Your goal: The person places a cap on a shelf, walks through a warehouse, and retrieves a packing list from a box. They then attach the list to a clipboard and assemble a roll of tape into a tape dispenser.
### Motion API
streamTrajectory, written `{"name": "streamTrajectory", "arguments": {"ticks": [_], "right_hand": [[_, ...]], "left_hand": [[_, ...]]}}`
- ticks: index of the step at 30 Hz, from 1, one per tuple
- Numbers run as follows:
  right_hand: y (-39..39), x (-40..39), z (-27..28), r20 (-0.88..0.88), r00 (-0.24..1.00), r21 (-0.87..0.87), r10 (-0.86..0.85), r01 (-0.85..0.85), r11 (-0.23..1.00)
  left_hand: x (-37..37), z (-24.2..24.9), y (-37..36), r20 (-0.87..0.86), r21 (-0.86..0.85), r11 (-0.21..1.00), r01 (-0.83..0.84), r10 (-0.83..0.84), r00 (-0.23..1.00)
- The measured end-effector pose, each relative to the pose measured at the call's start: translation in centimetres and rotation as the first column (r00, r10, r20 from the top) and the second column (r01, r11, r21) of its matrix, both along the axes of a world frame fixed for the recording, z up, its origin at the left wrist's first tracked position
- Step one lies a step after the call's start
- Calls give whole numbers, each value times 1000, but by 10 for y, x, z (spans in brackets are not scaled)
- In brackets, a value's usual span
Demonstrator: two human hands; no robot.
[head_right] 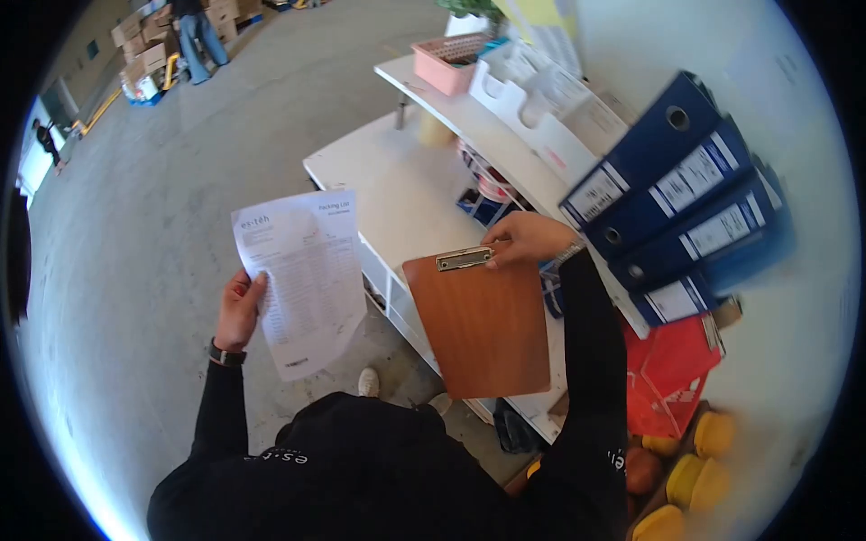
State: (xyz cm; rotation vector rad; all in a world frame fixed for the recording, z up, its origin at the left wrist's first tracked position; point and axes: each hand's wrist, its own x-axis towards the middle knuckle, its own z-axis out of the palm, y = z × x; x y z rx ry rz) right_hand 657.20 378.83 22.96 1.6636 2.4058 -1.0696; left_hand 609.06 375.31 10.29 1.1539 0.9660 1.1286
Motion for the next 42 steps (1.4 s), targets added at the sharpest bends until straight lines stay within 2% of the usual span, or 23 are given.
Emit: {"name": "streamTrajectory", "arguments": {"ticks": [2, 5, 7, 8, 9, 10, 13, 15, 16, 20, 22, 25, 26, 27, 28, 30, 32, 34, 36, 37, 39, 41, 42], "right_hand": [[46, -20, -19, 59, 995, -71, 83, -78, 994], [92, -46, -50, 232, 964, 24, 133, -143, 989], [108, -56, -72, 549, 831, 224, 86, -245, 943], [109, -57, -90, 541, 836, 213, 94, -244, 946], [108, -57, -110, 495, 869, 551, -2, -313, 774], [106, -55, -130, 416, 906, 809, -74, -332, 485], [22, -104, -145, 71, 940, 648, -334, 211, 732], [-28, -117, -168, 332, 862, 391, -383, 243, 887], [-45, -114, -189, 324, 861, 386, -393, 260, 885], [-44, -86, -222, 203, 875, 494, -440, 297, 817], [-29, -57, -211, 170, 970, 470, -173, 74, 879], [-21, -27, -225, -117, 950, 437, -289, 311, 844], [-19, -22, -223, -114, 950, 442, -291, 311, 841], [-21, -18, -216, -654, 612, -60, -446, 545, 836], [-28, -16, -209, -778, -10, -586, -628, 372, 720], [-35, -13, -161, -779, -15, -611, -627, 239, 754], [-35, 3, -151, -620, 206, -728, -757, 209, 653], [-26, 20, -194, -653, 222, -692, -724, 214, 689], [-17, 31, -196, -546, 398, -719, -737, 229, 656], [-14, 31, -199, -541, 405, -722, -737, 226, 654], [-10, 26, -201, -501, 599, -515, -624, 373, 772], [-5, 24, -199, -462, 606, -470, -647, 451, 759], [-5, 23, -198, -425, 608, -421, -671, 524, 741]], "left_hand": [[-1, -2, -3, 115, -25, 998, -54, 56, 992], [1, 0, -6, 210, -75, 997, -36, 51, 976], [6, 3, -9, 317, -124, 992, -8, 47, 947], [9, 4, -10, 308, -137, 991, -10, 52, 950], [13, 4, -11, 316, -142, 990, -7, 52, 947], [20, 5, -11, 327, -145, 989, -4, 51, 944], [33, 3, -15, 335, -196, 981, 1, 66, 940], [46, 2, -6, 316, -180, 984, 1, 56, 947], [51, -1, -5, 325, -205, 978, -42, 108, 939], [77, 2, 11, 346, -236, 971, -50, 132, 929], [97, 6, 17, 353, -240, 971, -5, 92, 931], [136, -4, 19, 396, -297, 954, 43, 83, 914], [150, -10, 21, 420, -349, 936, 44, 114, 901], [161, -21, 21, 410, -370, 928, 45, 119, 904], [169, -35, 21, 410, -379, 924, 44, 125, 903], [183, -61, 18, 194, -398, 917, -25, 111, 975], [195, -72, 14, 176, -386, 921, -42, 119, 977], [199, -82, 11, 4, -372, 927, -49, 55, 998], [196, -84, 13, 4, -402, 915, -45, 51, 999], [190, -84, 15, -149, -473, 881, -15, -63, 987], [181, -88, 18, -286, -547, 837, 0, -187, 940], [175, -103, 24, -732, 43, 944, -329, 253, 632], [173, -95, 34, -733, 39, 944, -328, 250, 633]]}}
